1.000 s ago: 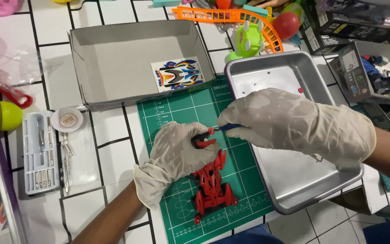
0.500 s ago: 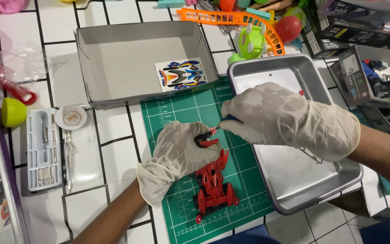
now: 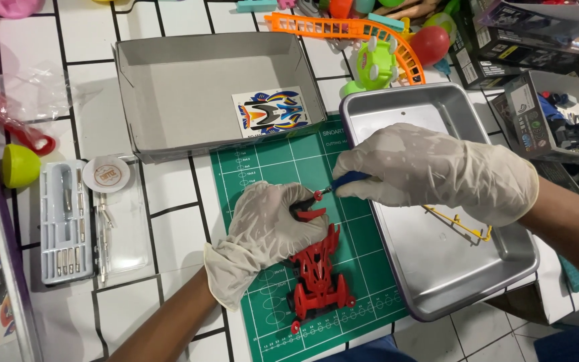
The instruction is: Assembling a Mini 4WD toy car by fitting plastic parts and fastening them with a screwdriver.
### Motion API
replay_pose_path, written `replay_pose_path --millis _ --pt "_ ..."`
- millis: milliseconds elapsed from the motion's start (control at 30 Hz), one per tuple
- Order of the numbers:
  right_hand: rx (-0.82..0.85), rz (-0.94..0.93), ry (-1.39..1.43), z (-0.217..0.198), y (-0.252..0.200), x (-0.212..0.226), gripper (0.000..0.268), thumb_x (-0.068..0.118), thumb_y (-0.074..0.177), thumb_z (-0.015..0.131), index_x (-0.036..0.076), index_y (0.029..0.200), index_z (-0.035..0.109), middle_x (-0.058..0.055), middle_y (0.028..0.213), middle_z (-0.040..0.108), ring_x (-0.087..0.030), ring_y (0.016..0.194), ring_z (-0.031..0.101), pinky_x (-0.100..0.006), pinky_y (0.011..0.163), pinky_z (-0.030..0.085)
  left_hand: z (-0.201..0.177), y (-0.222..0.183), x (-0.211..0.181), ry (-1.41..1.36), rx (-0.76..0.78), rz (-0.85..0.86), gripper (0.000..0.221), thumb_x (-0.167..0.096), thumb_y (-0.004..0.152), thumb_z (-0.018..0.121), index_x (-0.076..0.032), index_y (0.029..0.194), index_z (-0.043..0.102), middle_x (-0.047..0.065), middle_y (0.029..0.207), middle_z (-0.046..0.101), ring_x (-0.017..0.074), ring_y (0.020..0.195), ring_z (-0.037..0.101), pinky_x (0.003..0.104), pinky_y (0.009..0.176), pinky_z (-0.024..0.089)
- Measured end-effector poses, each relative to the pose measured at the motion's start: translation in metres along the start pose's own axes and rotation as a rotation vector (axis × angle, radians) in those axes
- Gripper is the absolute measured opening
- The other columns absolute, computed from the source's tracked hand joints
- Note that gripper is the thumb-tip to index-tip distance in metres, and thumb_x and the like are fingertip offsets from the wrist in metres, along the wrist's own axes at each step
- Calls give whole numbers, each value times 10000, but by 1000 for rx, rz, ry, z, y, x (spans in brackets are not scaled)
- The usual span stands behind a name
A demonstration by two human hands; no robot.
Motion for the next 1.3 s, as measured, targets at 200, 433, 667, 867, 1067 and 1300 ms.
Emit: replay_pose_path --millis 200,433,667,867,1067,1300 --pt "45 274 241 -7 5 -3 300 361 911 736 122 1084 791 -104 612 733 -193 432 606 -282 487 567 11 0 13 -40 76 -153 341 -485 670 749 -206 864 772 13 620 709 337 700 710 368 710 586" --pt "-142 434 463 -10 -5 -8 183 253 865 791 78 886 840 -151 684 779 -241 568 748 -315 620 628 5 -1 8 -58 158 -262 447 -481 664 755 -219 1024 795 48 840 794 310 882 747 374 793 594" --pt "-493 389 274 -21 -90 -13 174 205 891 716 57 924 803 -70 942 828 -182 784 806 -311 713 660 -2 -2 -7 3 85 -84 394 -563 771 684 -211 908 796 -88 499 630 153 470 567 306 760 515" --pt "-352 407 379 80 -136 -38 215 226 915 680 147 1107 737 -43 979 813 -196 791 816 -330 732 681 0 -10 -5 7 -117 198 792 -525 781 793 -128 1420 546 51 1069 767 236 962 751 416 824 596" --pt "-620 53 268 87 -138 -17 317 232 915 716 217 1227 658 22 1270 665 -96 1204 637 -359 1244 337 7 -5 -2 46 -89 196 718 -464 830 761 -141 1432 541 38 1028 752 206 970 727 381 828 606" --pt "-407 839 522 60 -141 -129 309 85 971 649 96 1277 690 -154 1204 757 -251 1012 787 -333 918 643 -4 -5 0 -70 -148 76 653 -550 862 642 -109 1344 640 89 1058 790 210 1008 769 357 877 614"
Point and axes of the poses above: each hand's wrist, its own y-axis towards the middle knuckle, its own z-axis out of the palm, x = y × z, the point moved 5 cm from there along y, towards the middle knuckle
